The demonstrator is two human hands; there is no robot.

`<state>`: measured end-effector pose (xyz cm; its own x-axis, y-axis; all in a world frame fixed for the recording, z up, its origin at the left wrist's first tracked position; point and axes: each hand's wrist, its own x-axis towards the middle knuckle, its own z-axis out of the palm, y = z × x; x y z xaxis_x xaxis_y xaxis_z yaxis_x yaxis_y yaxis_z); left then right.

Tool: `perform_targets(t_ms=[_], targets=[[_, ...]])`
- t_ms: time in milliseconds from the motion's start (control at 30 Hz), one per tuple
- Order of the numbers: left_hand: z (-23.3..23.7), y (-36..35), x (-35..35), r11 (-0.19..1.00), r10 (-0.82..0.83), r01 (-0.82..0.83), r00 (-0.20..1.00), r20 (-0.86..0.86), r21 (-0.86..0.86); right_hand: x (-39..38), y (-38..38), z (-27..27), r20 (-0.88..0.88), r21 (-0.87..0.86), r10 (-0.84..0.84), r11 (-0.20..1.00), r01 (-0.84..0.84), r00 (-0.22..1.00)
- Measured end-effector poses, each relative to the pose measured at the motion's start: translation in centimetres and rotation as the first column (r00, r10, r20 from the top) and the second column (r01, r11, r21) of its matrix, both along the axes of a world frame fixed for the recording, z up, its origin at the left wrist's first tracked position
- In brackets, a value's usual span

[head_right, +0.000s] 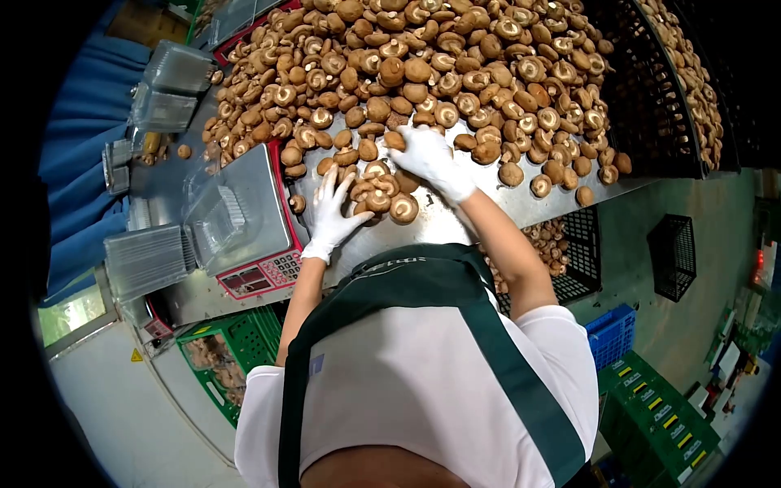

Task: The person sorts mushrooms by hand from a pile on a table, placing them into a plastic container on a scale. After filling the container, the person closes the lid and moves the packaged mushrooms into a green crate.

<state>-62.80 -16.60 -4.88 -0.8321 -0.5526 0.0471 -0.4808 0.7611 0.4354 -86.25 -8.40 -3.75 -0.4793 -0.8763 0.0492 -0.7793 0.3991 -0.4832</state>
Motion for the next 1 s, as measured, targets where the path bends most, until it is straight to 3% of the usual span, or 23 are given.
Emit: perform_targets(t_ms=[67, 133, 200, 300, 367, 467, 567, 600, 667, 700, 833, 1000], targets=[[0.6, -0.2, 1.0, 0.993, 0.063, -0.049, 0.99, -0.125, 0.112, -2.3, 3.9, 3.2, 0.288, 0.077, 0.042, 0.995, -0.067, 0.957], [0.5, -0.5, 2.2, 0.976, 0.159, -0.127, 0.97, -0.186, 0.174, -4.4, 9.0, 7.0, 0.324, 0.357, 0.019, 0.924, -0.141, 0.946], [0.9, -0.9, 2.9, 0.962, 0.225, -0.186, 0.955, -0.194, 0.197, -5.5, 14.2, 9.4, 0.451, 0.454, -0.031, 0.868, -0.199, 0.892], [1.3, -1.4, 2.8, 0.931, 0.321, -0.276, 0.931, -0.172, 0.24, -6.6, 20.2, 8.2, 0.39, 0.473, 0.05, 0.846, -0.247, 0.92], [1.2, -1.9, 1.8, 0.935, 0.313, -0.285, 0.943, -0.114, 0.212, -6.1, 21.2, 8.3, 0.41, 0.542, -0.206, 0.839, -0.055, 0.889], [0.0, -3.2, -0.3, 0.922, 0.311, -0.288, 0.949, -0.054, 0.257, -3.4, 18.4, 6.1, 0.33, 0.468, -0.185, 0.884, 0.01, 0.925], [-1.0, -3.7, -2.3, 0.911, 0.327, -0.374, 0.911, 0.252, 0.172, 1.2, 13.6, 3.5, 0.173, 0.346, -0.015, 0.937, -0.047, 0.985], [-0.3, -3.4, -2.4, 0.931, 0.269, -0.324, 0.92, 0.285, 0.167, 2.7, 12.4, 2.0, 0.105, 0.319, 0.032, 0.945, -0.064, 0.994], [-0.3, -2.7, -1.8, 0.941, 0.219, -0.249, 0.964, 0.151, 0.228, 4.9, 9.7, 1.9, 0.21, 0.359, 0.078, 0.921, -0.151, 0.975], [0.1, -2.2, -1.4, 0.929, 0.217, -0.257, 0.962, 0.168, 0.267, 5.9, 8.9, 0.8, 0.194, 0.331, 0.082, 0.933, -0.144, 0.978], [1.7, 0.9, 0.5, 0.973, 0.132, -0.167, 0.969, 0.209, 0.16, 6.3, 6.9, -0.7, 0.144, 0.305, 0.056, 0.947, -0.098, 0.988], [1.1, 3.0, 1.0, 0.982, 0.14, -0.146, 0.988, 0.059, 0.12, 5.1, 6.2, -1.4, 0.222, 0.196, 0.027, 0.978, -0.072, 0.975]])
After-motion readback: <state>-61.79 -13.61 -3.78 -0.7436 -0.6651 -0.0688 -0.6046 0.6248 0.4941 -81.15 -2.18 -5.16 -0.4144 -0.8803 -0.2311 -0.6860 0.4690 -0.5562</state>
